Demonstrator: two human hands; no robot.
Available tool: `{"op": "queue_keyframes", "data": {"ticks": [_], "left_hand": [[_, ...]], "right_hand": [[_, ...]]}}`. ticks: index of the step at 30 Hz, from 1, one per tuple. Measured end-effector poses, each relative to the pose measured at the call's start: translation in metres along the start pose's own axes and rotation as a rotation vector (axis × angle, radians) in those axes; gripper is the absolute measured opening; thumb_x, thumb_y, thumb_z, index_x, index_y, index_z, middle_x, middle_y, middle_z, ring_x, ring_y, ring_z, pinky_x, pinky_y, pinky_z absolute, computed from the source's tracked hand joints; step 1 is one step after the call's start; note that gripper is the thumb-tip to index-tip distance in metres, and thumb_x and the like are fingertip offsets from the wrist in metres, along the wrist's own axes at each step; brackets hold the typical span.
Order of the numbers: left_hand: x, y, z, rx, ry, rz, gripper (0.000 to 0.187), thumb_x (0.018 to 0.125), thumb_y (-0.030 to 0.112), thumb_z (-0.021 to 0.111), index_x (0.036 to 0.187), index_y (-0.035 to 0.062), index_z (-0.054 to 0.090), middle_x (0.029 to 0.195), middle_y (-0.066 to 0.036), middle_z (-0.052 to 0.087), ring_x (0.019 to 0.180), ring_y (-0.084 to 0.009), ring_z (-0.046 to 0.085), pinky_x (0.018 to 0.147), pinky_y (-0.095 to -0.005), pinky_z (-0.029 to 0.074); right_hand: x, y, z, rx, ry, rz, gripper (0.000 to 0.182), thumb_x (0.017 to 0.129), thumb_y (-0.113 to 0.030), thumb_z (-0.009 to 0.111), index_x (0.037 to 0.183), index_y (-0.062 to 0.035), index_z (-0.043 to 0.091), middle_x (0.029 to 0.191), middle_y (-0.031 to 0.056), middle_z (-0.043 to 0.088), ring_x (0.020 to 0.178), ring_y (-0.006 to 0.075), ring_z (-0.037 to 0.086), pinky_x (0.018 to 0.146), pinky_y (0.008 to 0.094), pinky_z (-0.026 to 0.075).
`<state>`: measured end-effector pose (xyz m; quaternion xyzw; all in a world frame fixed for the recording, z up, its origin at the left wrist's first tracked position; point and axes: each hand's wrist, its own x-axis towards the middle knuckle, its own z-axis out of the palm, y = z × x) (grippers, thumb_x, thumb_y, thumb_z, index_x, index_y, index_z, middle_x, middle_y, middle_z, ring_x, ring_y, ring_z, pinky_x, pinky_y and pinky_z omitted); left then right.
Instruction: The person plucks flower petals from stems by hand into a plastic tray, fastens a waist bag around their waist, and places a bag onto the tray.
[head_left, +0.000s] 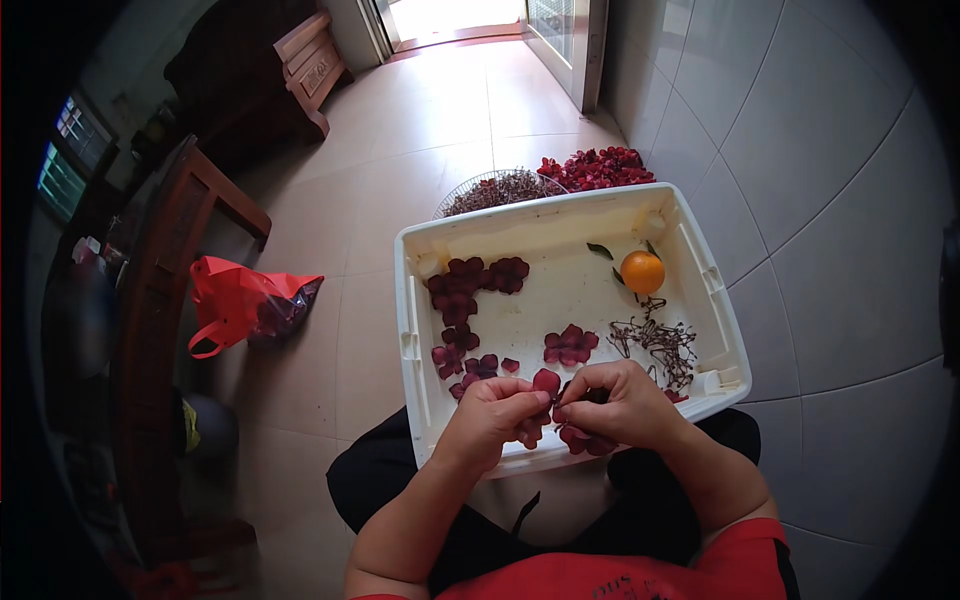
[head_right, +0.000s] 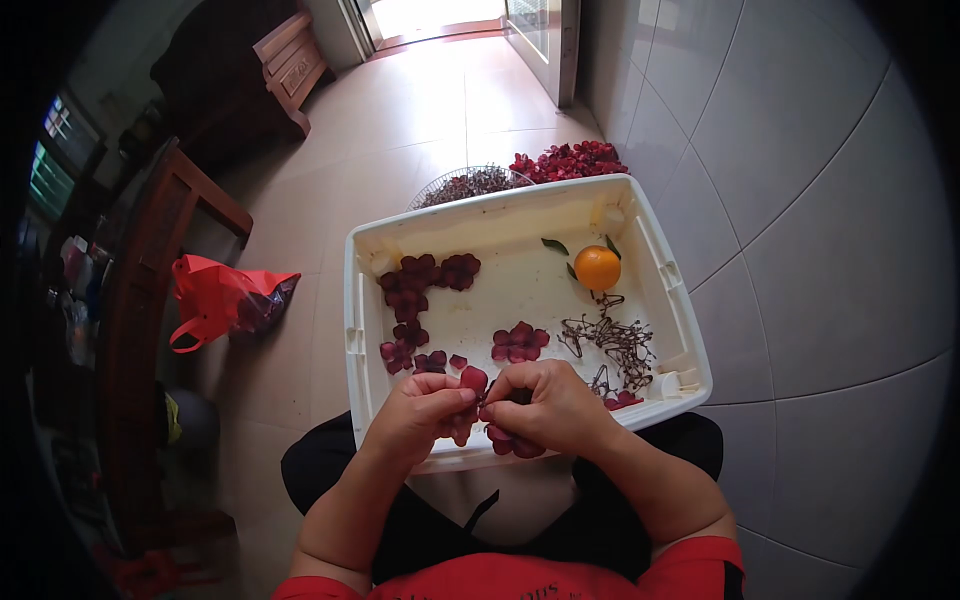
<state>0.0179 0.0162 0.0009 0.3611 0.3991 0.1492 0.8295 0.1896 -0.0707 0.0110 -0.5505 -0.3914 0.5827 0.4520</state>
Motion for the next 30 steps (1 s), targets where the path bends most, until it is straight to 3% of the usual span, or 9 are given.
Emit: {"op": "queue_keyframes", "data": {"ticks": [5,15,20,25,29,30], "left_hand": [[-0.001,-0.002,0.001,-0.019,-0.005,0.006,0.008,0.083,0.006,0.064,0.083,-0.0021,0.064,0.068,-0.010,0.061,0.049,-0.0123,0.051,0.047,-0.0213,0.044],[-0.006,-0.001,0.006,-0.020,-0.010,0.034,0.008,0.083,0.004,0.063,0.086,-0.0031,0.066,0.068,-0.011,0.062,0.050,-0.0136,0.053,0.047,-0.0225,0.046],[-0.009,-0.002,0.008,-0.009,-0.009,0.049,0.008,0.084,0.005,0.063,0.085,-0.0032,0.064,0.069,-0.010,0.062,0.051,-0.0113,0.051,0.048,-0.0211,0.043],[-0.011,-0.005,0.011,0.128,0.002,0.152,0.009,0.084,0.005,0.062,0.087,-0.0034,0.065,0.070,-0.009,0.063,0.052,-0.0103,0.051,0.049,-0.0204,0.042],[-0.026,0.001,0.029,0.786,0.185,0.481,0.010,0.079,-0.001,0.062,0.088,-0.0024,0.066,0.072,-0.008,0.064,0.056,-0.0154,0.057,0.053,-0.0241,0.045],[-0.024,-0.002,0.030,0.786,0.184,0.482,0.010,0.079,-0.001,0.062,0.088,-0.0024,0.066,0.072,-0.008,0.064,0.056,-0.0154,0.057,0.053,-0.0241,0.045]], "right_hand": [[-0.004,-0.005,0.004,0.039,0.070,0.080,0.004,0.074,-0.001,0.063,0.074,0.0022,0.064,0.061,0.0039,0.062,0.048,0.0065,0.051,0.044,0.0173,0.038],[-0.008,-0.011,0.012,-0.127,0.181,-0.008,0.004,0.072,-0.001,0.059,0.071,0.0021,0.062,0.059,0.0048,0.061,0.044,0.0063,0.048,0.040,0.0185,0.037],[-0.009,-0.001,0.019,-0.258,0.275,-0.151,0.004,0.072,-0.001,0.059,0.068,0.0012,0.061,0.058,0.0051,0.061,0.041,0.0072,0.046,0.038,0.0202,0.037],[-0.004,0.017,0.022,-0.470,0.376,-0.363,0.005,0.070,0.000,0.061,0.066,-0.0010,0.059,0.059,0.0053,0.059,0.040,0.0112,0.045,0.038,0.0237,0.036],[-0.001,0.021,0.028,-0.822,0.510,-0.613,0.006,0.069,-0.005,0.062,0.069,-0.0051,0.055,0.065,0.0066,0.052,0.047,0.0201,0.045,0.041,0.0295,0.037],[-0.002,0.021,0.028,-0.823,0.510,-0.613,0.006,0.069,-0.005,0.062,0.069,-0.0051,0.055,0.065,0.0066,0.052,0.047,0.0201,0.045,0.041,0.0295,0.037]]}}
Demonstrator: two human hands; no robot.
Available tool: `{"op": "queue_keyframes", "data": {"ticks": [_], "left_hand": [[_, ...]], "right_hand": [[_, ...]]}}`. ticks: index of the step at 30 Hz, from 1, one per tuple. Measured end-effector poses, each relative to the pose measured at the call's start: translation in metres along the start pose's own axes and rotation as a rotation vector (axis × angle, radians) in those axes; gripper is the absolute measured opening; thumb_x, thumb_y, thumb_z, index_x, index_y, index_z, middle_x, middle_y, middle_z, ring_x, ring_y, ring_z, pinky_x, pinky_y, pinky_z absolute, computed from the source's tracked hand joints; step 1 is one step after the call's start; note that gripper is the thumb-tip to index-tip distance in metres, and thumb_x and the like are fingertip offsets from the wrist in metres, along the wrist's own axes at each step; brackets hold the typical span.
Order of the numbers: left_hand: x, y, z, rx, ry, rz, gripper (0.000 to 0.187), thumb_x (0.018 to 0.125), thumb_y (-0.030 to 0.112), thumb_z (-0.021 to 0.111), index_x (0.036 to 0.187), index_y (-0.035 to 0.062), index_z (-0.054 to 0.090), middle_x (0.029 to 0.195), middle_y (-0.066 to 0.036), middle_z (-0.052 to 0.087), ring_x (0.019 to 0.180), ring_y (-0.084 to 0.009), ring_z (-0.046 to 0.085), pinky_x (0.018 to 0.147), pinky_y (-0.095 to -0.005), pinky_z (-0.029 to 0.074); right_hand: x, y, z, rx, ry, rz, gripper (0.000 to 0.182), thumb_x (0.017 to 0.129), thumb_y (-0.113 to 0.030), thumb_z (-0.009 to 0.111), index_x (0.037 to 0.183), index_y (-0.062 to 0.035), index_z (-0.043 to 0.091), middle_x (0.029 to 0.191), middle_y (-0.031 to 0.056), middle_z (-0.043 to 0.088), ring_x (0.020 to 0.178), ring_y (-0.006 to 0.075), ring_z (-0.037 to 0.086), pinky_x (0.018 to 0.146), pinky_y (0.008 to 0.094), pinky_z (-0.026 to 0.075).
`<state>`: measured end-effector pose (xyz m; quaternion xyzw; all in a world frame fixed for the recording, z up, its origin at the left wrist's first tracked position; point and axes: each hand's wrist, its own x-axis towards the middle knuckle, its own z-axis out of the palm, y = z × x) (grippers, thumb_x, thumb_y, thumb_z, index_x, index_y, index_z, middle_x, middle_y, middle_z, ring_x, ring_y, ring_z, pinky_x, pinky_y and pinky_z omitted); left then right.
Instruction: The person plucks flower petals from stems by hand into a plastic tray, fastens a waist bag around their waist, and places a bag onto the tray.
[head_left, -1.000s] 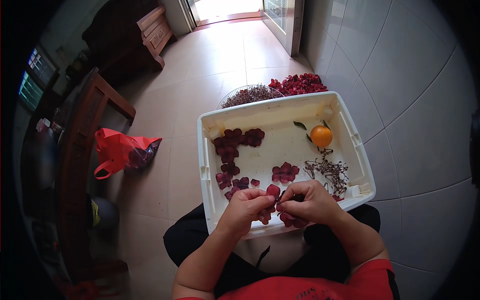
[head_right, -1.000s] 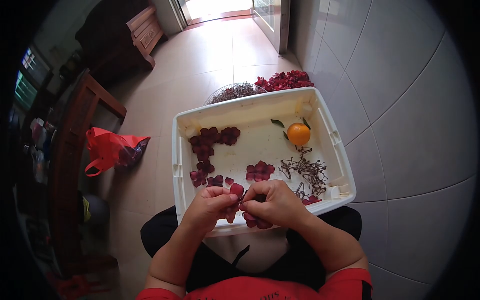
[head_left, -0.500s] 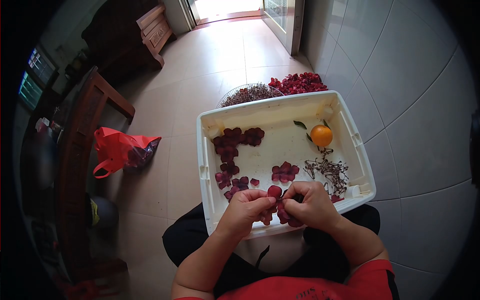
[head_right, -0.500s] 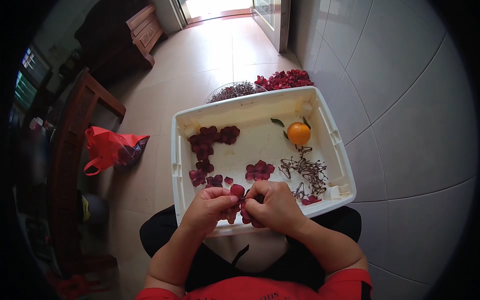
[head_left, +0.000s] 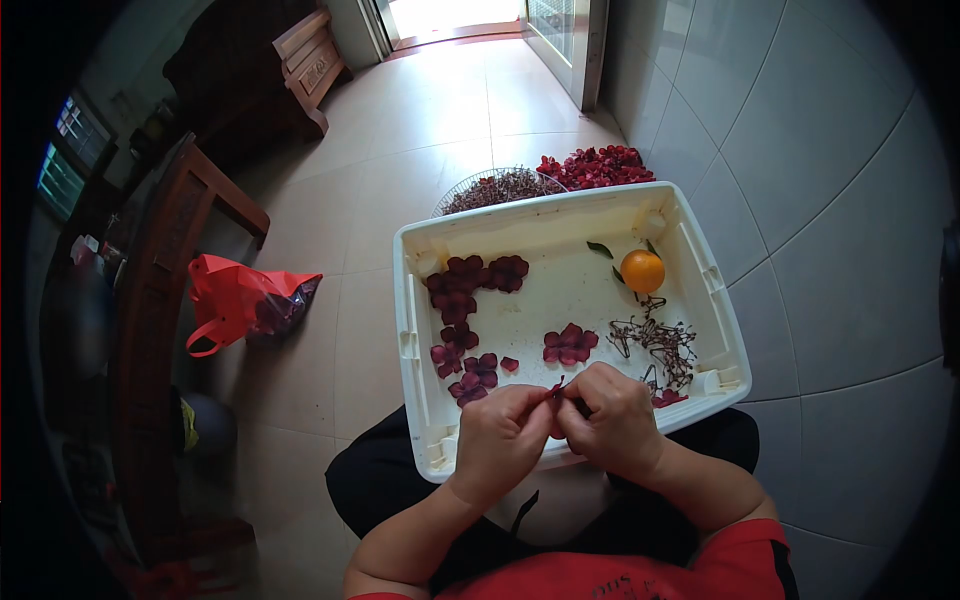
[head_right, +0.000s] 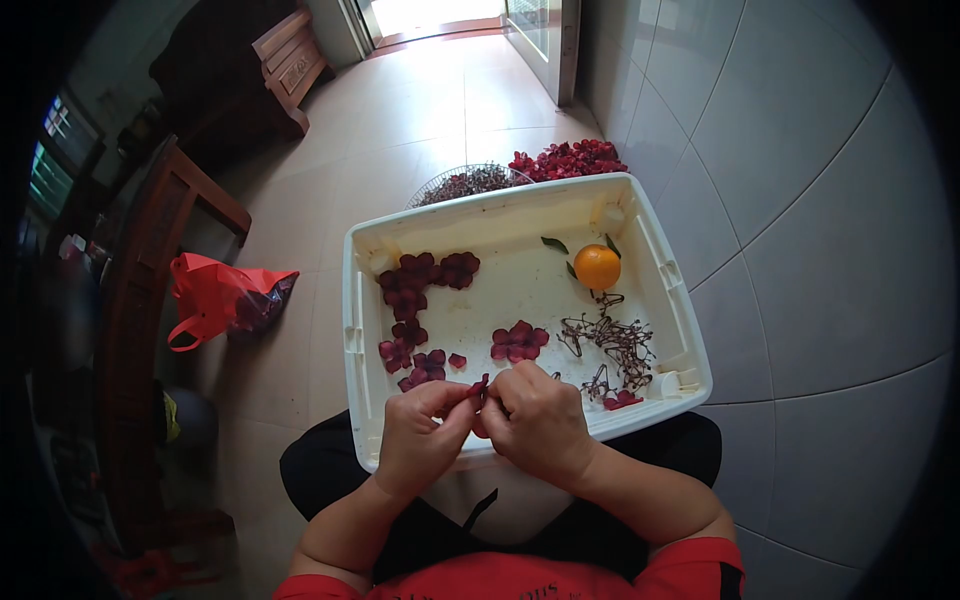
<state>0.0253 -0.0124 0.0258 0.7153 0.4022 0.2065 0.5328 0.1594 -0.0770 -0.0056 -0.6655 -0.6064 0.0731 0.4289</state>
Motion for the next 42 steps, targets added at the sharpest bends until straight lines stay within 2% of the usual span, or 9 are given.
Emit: {"op": "queue_keyframes", "data": {"ticks": [4,9,20,25,29,30,34,39,42], "left_hand": [[0.001,-0.016,0.011,0.510,0.255,0.630,0.015,0.074,0.000,0.062,0.088,-0.0006,0.063,0.080,-0.008,0.063,0.060,-0.0193,0.055,0.055,-0.0270,0.045],[-0.001,-0.006,0.008,0.468,0.231,0.631,0.020,0.068,-0.007,0.064,0.088,-0.0019,0.063,0.083,-0.012,0.065,0.066,-0.0236,0.059,0.059,-0.0300,0.048],[-0.003,-0.006,0.013,0.487,0.251,0.707,0.022,0.068,-0.008,0.064,0.090,-0.0016,0.063,0.085,-0.012,0.064,0.066,-0.0229,0.059,0.059,-0.0289,0.049],[-0.004,-0.005,0.011,0.365,0.268,0.612,0.015,0.075,-0.004,0.062,0.089,-0.0004,0.065,0.082,-0.010,0.064,0.069,-0.0216,0.059,0.062,-0.0289,0.049],[-0.001,-0.015,-0.005,-0.134,0.089,0.301,0.026,0.082,0.004,0.063,0.108,0.0001,0.059,0.097,-0.011,0.061,0.075,-0.0207,0.059,0.068,-0.0304,0.049],[0.002,-0.015,-0.005,-0.135,0.085,0.304,0.026,0.082,0.004,0.063,0.108,0.0001,0.059,0.097,-0.011,0.061,0.075,-0.0207,0.059,0.068,-0.0304,0.049],[0.017,-0.013,-0.002,-1.205,-0.018,-0.399,0.038,0.089,0.005,0.054,0.126,0.0062,0.048,0.119,-0.016,0.052,0.091,-0.0234,0.058,0.075,-0.0350,0.051],[0.028,-0.009,0.006,-1.336,-0.286,-0.377,0.053,0.087,0.002,0.055,0.136,0.0092,0.035,0.129,-0.018,0.042,0.102,-0.0266,0.054,0.077,-0.0379,0.051],[0.029,-0.018,0.013,-1.053,-0.238,-0.191,0.053,0.087,0.001,0.055,0.136,0.0087,0.036,0.129,-0.018,0.042,0.102,-0.0262,0.054,0.077,-0.0368,0.050]], "right_hand": [[0.000,-0.004,-0.003,-0.084,0.030,-0.036,0.010,0.068,-0.004,0.062,0.069,-0.0064,0.052,0.066,0.0060,0.048,0.045,0.0205,0.041,0.041,0.0304,0.036],[0.001,-0.003,-0.004,-0.068,0.065,-0.111,0.011,0.067,-0.003,0.062,0.068,-0.0064,0.052,0.065,0.0059,0.048,0.045,0.0201,0.041,0.041,0.0304,0.036],[-0.001,-0.001,-0.008,-0.028,0.069,-0.119,0.009,0.067,0.000,0.061,0.069,-0.0054,0.053,0.066,0.0066,0.049,0.045,0.0203,0.041,0.041,0.0306,0.036],[0.005,0.008,-0.012,0.184,0.020,-0.069,0.010,0.072,0.002,0.060,0.080,-0.0043,0.058,0.074,0.0072,0.058,0.052,0.0175,0.052,0.045,0.0267,0.042],[0.014,0.006,-0.021,1.267,-0.139,0.758,0.030,0.072,0.008,0.055,0.100,-0.0024,0.060,0.091,0.0090,0.065,0.069,0.0178,0.062,0.058,0.0240,0.051],[0.012,0.010,-0.020,1.266,-0.134,0.757,0.030,0.072,0.008,0.055,0.100,-0.0024,0.060,0.091,0.0090,0.065,0.069,0.0178,0.062,0.058,0.0240,0.051],[0.001,0.039,0.005,1.632,-0.073,0.690,0.040,0.076,0.008,0.054,0.114,-0.0047,0.056,0.102,0.0102,0.065,0.080,0.0209,0.066,0.066,0.0279,0.055],[0.010,0.057,0.016,1.491,-0.153,0.437,0.032,0.083,-0.003,0.057,0.115,-0.0062,0.057,0.105,0.0118,0.065,0.084,0.0212,0.066,0.069,0.0294,0.054],[0.017,0.054,0.023,1.574,-0.004,0.575,0.029,0.087,-0.010,0.057,0.116,-0.0067,0.056,0.103,0.0119,0.065,0.085,0.0214,0.065,0.069,0.0289,0.053]]}}
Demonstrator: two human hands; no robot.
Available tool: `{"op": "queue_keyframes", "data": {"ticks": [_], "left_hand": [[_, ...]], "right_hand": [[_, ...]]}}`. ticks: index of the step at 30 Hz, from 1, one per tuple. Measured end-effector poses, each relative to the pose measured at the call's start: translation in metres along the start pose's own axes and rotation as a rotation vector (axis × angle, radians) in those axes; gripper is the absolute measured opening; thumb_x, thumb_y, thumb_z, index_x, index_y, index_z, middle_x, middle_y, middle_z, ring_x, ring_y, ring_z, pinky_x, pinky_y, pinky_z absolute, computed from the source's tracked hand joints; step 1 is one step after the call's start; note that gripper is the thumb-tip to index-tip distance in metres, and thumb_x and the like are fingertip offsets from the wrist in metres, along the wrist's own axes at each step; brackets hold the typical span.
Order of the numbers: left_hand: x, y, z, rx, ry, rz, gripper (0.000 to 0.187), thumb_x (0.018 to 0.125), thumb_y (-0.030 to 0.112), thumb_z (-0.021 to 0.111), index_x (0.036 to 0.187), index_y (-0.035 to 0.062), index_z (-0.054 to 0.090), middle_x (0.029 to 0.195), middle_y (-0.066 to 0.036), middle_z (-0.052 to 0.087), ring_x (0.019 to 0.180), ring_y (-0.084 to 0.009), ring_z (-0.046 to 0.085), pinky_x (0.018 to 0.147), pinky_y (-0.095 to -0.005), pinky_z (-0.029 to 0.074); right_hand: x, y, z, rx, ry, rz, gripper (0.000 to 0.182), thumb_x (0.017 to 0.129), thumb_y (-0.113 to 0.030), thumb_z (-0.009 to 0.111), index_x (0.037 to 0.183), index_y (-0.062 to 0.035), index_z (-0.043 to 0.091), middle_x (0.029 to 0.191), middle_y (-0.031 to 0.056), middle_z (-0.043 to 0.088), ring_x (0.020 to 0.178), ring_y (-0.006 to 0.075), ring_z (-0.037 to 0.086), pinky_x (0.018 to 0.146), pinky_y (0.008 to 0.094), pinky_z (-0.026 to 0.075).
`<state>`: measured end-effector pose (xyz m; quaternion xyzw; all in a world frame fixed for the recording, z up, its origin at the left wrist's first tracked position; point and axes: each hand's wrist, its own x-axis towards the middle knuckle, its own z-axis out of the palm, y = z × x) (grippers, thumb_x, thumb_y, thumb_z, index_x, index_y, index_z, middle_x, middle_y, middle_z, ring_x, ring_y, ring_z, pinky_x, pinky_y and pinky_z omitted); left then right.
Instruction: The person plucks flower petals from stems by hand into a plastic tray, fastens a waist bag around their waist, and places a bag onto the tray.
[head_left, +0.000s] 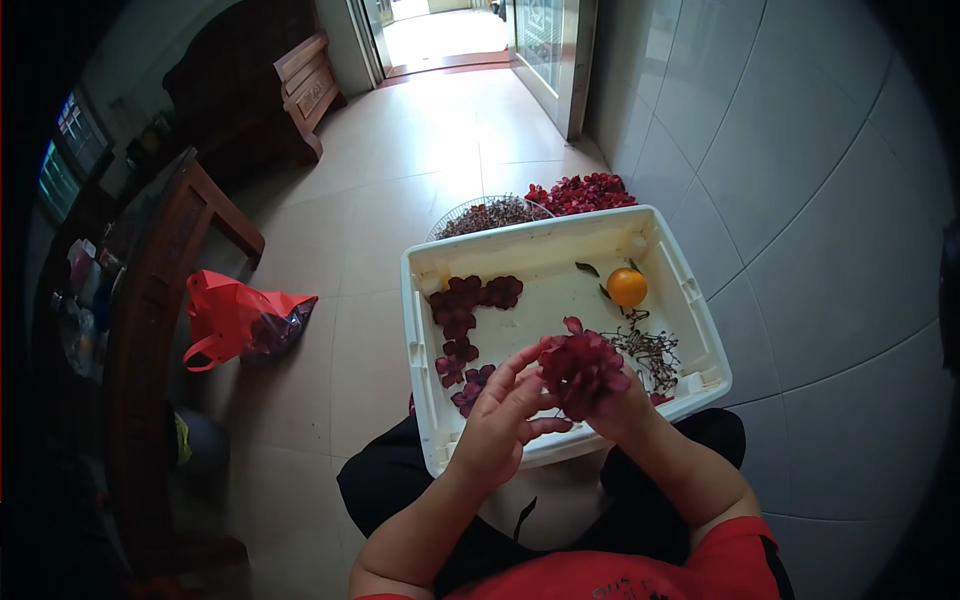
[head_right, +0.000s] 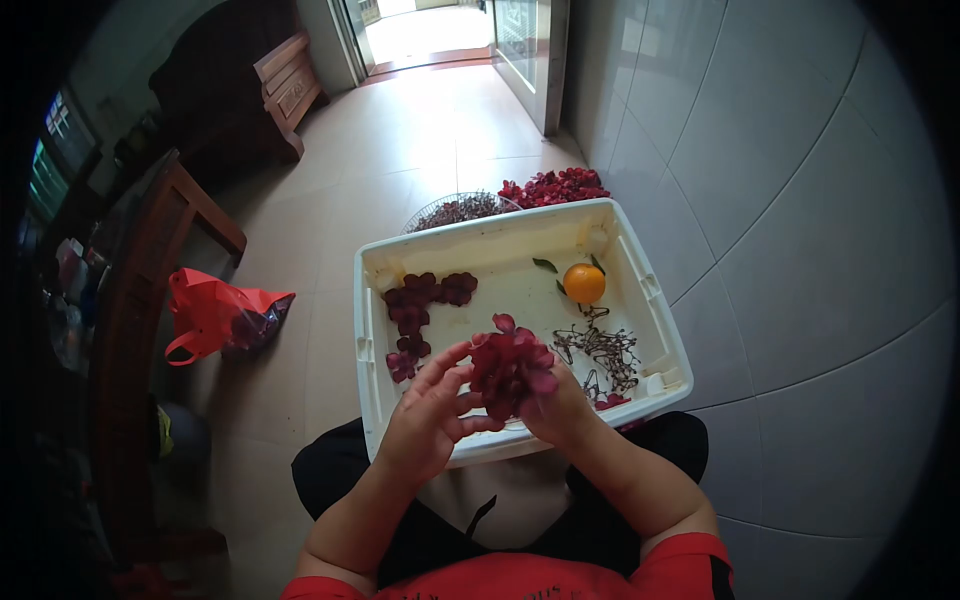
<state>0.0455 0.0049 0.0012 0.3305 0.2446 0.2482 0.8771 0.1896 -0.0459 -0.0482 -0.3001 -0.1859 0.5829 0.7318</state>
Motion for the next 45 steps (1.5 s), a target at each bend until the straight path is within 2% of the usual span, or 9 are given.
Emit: {"op": "queue_keyframes", "data": {"ticks": [8,12,23,27,28,32,35,40,45], "left_hand": [[0.028,-0.009,-0.028,0.351,0.002,0.167,0.038,0.087,0.005,0.059,0.124,0.0045,0.049,0.112,-0.014,0.054,0.089,-0.0193,0.058,0.071,-0.0288,0.049],[0.040,-0.005,-0.034,0.409,0.026,0.187,0.028,0.087,0.009,0.061,0.114,0.0015,0.058,0.099,-0.010,0.063,0.079,-0.0140,0.061,0.066,-0.0232,0.048],[0.046,0.015,-0.031,0.194,-0.006,0.043,0.016,0.087,0.011,0.061,0.101,0.0021,0.063,0.087,-0.008,0.067,0.074,-0.0120,0.062,0.060,-0.0212,0.048],[0.043,0.017,-0.025,0.259,-0.145,0.042,0.020,0.088,0.011,0.060,0.106,0.0015,0.061,0.092,-0.009,0.066,0.079,-0.0131,0.062,0.060,-0.0218,0.049],[0.041,0.018,-0.021,0.270,-0.167,0.015,0.020,0.088,0.011,0.060,0.106,0.0015,0.061,0.092,-0.009,0.066,0.079,-0.0131,0.062,0.060,-0.0218,0.049],[0.023,0.024,0.010,0.244,-0.272,-0.175,0.025,0.089,0.010,0.059,0.112,0.0004,0.058,0.098,-0.011,0.065,0.081,-0.0142,0.062,0.060,-0.0221,0.049],[0.017,0.053,0.002,0.338,-0.246,-0.181,0.029,0.089,0.009,0.058,0.117,-0.0008,0.054,0.102,-0.013,0.063,0.080,-0.0156,0.061,0.062,-0.0230,0.050],[0.017,0.101,-0.042,0.549,-0.233,-0.049,0.024,0.088,0.007,0.056,0.110,-0.0036,0.057,0.093,-0.013,0.065,0.078,-0.0172,0.060,0.064,-0.0257,0.050],[0.012,0.128,-0.060,0.675,-0.175,0.079,0.019,0.087,0.004,0.053,0.104,-0.0047,0.060,0.088,-0.014,0.064,0.074,-0.0182,0.060,0.065,-0.0260,0.050]], "right_hand": [[0.000,0.015,-0.001,0.348,0.098,0.080,0.022,0.089,-0.013,0.056,0.110,-0.0048,0.056,0.099,0.0088,0.064,0.079,0.0184,0.065,0.064,0.0248,0.051],[-0.002,0.008,-0.002,0.127,0.125,0.237,0.029,0.093,-0.026,0.053,0.111,-0.0039,0.055,0.100,0.0089,0.063,0.077,0.0191,0.066,0.060,0.0233,0.049],[-0.026,-0.015,0.007,-0.297,0.338,0.194,0.031,0.090,-0.016,0.057,0.118,-0.0044,0.052,0.104,0.0101,0.062,0.086,0.0178,0.063,0.068,0.0262,0.050],[-0.038,-0.014,0.028,-1.022,0.288,-0.696,0.032,0.084,-0.002,0.061,0.115,-0.0031,0.055,0.108,0.0108,0.061,0.090,0.0165,0.060,0.073,0.0234,0.049],[-0.042,-0.016,0.031,-1.019,0.326,-0.701,0.032,0.084,-0.002,0.061,0.115,-0.0031,0.055,0.108,0.0108,0.061,0.090,0.0165,0.060,0.073,0.0234,0.049],[-0.061,-0.045,0.035,-1.126,0.208,-0.680,0.029,0.079,0.005,0.062,0.107,-0.0020,0.061,0.110,0.0113,0.060,0.091,0.0159,0.057,0.075,0.0220,0.047],[-0.083,-0.055,0.039,-0.922,0.383,-0.648,0.020,0.079,0.006,0.060,0.097,0.0000,0.064,0.108,0.0101,0.061,0.083,0.0151,0.057,0.073,0.0227,0.046],[-0.124,-0.060,0.007,-1.295,0.657,-0.556,0.021,0.076,0.007,0.058,0.095,0.0007,0.065,0.099,0.0065,0.065,0.070,0.0121,0.055,0.065,0.0228,0.044],[-0.161,-0.020,-0.065,-1.568,0.834,-0.160,0.024,0.077,-0.004,0.062,0.100,-0.0007,0.065,0.100,0.0076,0.065,0.074,0.0169,0.057,0.066,0.0265,0.046]]}}
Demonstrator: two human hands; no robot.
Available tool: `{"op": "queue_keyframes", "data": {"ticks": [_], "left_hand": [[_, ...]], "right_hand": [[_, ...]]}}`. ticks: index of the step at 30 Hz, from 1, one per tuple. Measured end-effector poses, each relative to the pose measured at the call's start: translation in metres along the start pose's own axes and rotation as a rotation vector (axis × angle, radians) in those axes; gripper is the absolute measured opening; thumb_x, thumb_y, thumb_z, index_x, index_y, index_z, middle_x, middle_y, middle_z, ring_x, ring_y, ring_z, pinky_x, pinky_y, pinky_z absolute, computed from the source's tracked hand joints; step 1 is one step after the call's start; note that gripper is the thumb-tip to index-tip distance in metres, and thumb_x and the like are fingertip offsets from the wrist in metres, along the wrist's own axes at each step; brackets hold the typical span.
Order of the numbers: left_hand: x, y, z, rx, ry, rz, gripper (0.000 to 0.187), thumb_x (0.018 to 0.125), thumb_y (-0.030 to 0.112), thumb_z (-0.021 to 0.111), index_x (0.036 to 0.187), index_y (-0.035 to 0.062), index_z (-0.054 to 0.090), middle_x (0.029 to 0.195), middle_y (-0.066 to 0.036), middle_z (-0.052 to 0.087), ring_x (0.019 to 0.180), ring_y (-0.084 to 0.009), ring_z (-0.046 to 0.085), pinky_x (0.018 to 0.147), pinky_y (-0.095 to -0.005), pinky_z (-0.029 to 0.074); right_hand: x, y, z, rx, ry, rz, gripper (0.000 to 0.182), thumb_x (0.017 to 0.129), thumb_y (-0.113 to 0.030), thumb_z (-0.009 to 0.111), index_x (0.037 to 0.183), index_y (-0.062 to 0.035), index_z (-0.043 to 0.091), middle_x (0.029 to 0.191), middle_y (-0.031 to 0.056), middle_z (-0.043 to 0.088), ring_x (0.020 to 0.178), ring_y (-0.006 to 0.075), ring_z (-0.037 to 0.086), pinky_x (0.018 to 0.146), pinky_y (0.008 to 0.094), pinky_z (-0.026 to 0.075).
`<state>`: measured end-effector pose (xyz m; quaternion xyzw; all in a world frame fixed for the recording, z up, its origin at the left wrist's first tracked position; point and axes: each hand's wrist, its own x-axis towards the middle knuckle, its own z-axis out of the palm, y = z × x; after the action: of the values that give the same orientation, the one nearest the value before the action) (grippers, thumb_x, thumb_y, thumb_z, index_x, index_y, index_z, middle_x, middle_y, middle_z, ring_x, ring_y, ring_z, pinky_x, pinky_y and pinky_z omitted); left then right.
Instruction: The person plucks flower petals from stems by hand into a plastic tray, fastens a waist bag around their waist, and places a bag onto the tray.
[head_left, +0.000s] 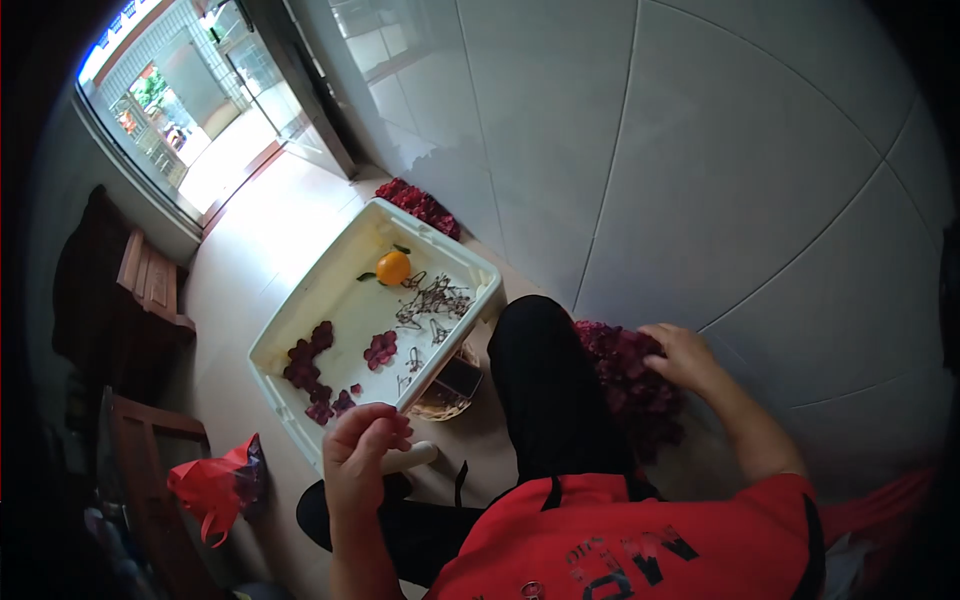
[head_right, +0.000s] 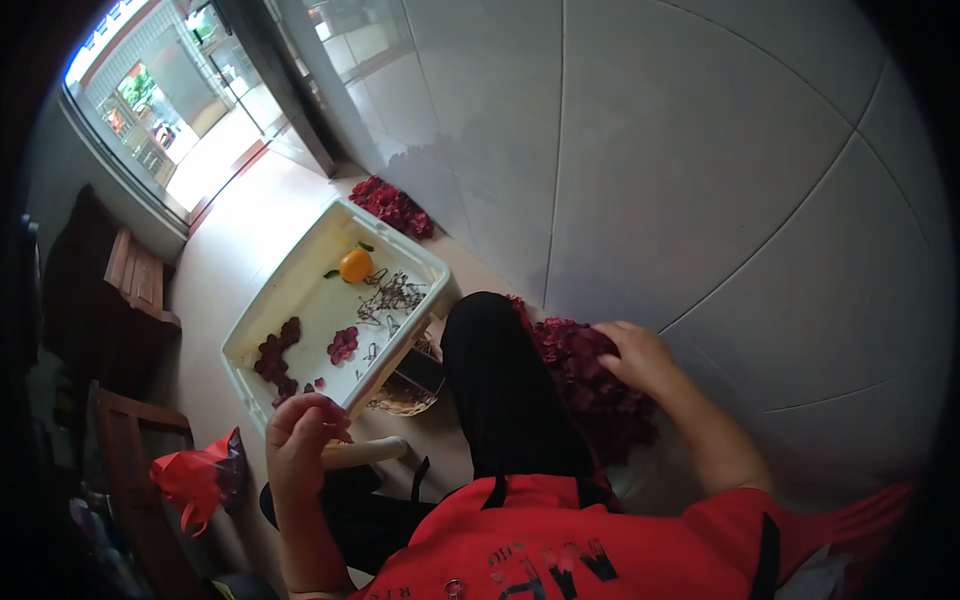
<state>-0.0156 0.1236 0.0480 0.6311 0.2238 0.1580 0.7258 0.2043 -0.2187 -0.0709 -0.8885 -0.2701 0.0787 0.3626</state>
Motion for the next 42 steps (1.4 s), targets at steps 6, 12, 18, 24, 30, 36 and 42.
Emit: {"op": "queue_keyframes", "data": {"ticks": [6,12,18,24,30,36,42], "left_hand": [[-0.029,0.080,0.001,0.214,0.047,0.688,0.037,0.079,0.004,0.047,0.114,-0.0056,0.054,0.097,-0.020,0.061,0.079,-0.0243,0.060,0.069,-0.0320,0.051],[-0.054,0.118,0.029,0.195,-0.034,0.992,0.054,0.089,0.029,0.052,0.133,0.0001,0.041,0.118,-0.025,0.052,0.095,-0.0332,0.058,0.075,-0.0385,0.050],[-0.096,0.122,0.070,0.259,0.113,1.027,0.055,0.090,0.033,0.051,0.134,0.0027,0.041,0.127,-0.024,0.045,0.107,-0.0349,0.050,0.079,-0.0412,0.047],[-0.132,0.144,0.069,0.340,0.171,1.031,0.055,0.091,0.036,0.049,0.136,0.0053,0.040,0.135,-0.023,0.039,0.119,-0.0367,0.043,0.083,-0.0438,0.044],[-0.149,0.148,0.092,0.411,0.149,1.007,0.056,0.093,0.039,0.048,0.138,0.0079,0.039,0.144,-0.022,0.032,0.130,-0.0384,0.035,0.087,-0.0464,0.040],[-0.125,-0.008,0.026,0.013,1.040,0.595,0.033,0.098,0.028,0.044,0.119,0.0043,0.053,0.089,-0.012,0.066,0.074,-0.0169,0.063,0.064,-0.0274,0.051],[-0.065,-0.209,0.028,0.517,1.143,-0.091,0.072,0.087,0.042,0.058,0.138,-0.0008,0.032,0.132,-0.023,0.043,0.119,-0.0327,0.046,0.097,-0.0407,0.039]], "right_hand": [[0.013,-0.078,-0.034,0.346,-0.037,-0.158,0.036,0.082,-0.013,0.062,0.117,-0.0038,0.059,0.113,0.0144,0.061,0.090,0.0213,0.060,0.080,0.0296,0.048],[0.046,-0.176,-0.071,1.448,-0.320,-0.745,0.060,0.092,-0.038,0.056,0.139,-0.0065,0.036,0.128,0.0164,0.051,0.099,0.0257,0.058,0.083,0.0378,0.051],[0.076,-0.209,-0.078,1.426,-0.624,-0.776,0.065,0.091,-0.040,0.056,0.141,-0.0069,0.032,0.125,0.0157,0.052,0.096,0.0241,0.058,0.079,0.0364,0.051],[0.107,-0.220,-0.075,1.395,-0.813,-0.801,0.071,0.090,-0.042,0.056,0.143,-0.0074,0.026,0.122,0.0147,0.053,0.093,0.0221,0.057,0.074,0.0347,0.052],[0.149,-0.200,-0.063,1.390,-0.936,-0.826,0.075,0.089,-0.044,0.056,0.145,-0.0078,0.022,0.119,0.0140,0.054,0.090,0.0205,0.057,0.070,0.0332,0.052],[0.212,-0.092,-0.030,0.563,-0.659,-0.803,0.034,0.087,-0.027,0.058,0.104,0.0022,0.060,0.095,0.0153,0.062,0.076,0.0215,0.059,0.071,0.0306,0.050],[0.249,-0.027,0.021,0.196,-0.368,-0.664,0.022,0.079,-0.002,0.058,0.100,0.0030,0.061,0.104,0.0164,0.062,0.093,0.0286,0.059,0.084,0.0337,0.047]]}}
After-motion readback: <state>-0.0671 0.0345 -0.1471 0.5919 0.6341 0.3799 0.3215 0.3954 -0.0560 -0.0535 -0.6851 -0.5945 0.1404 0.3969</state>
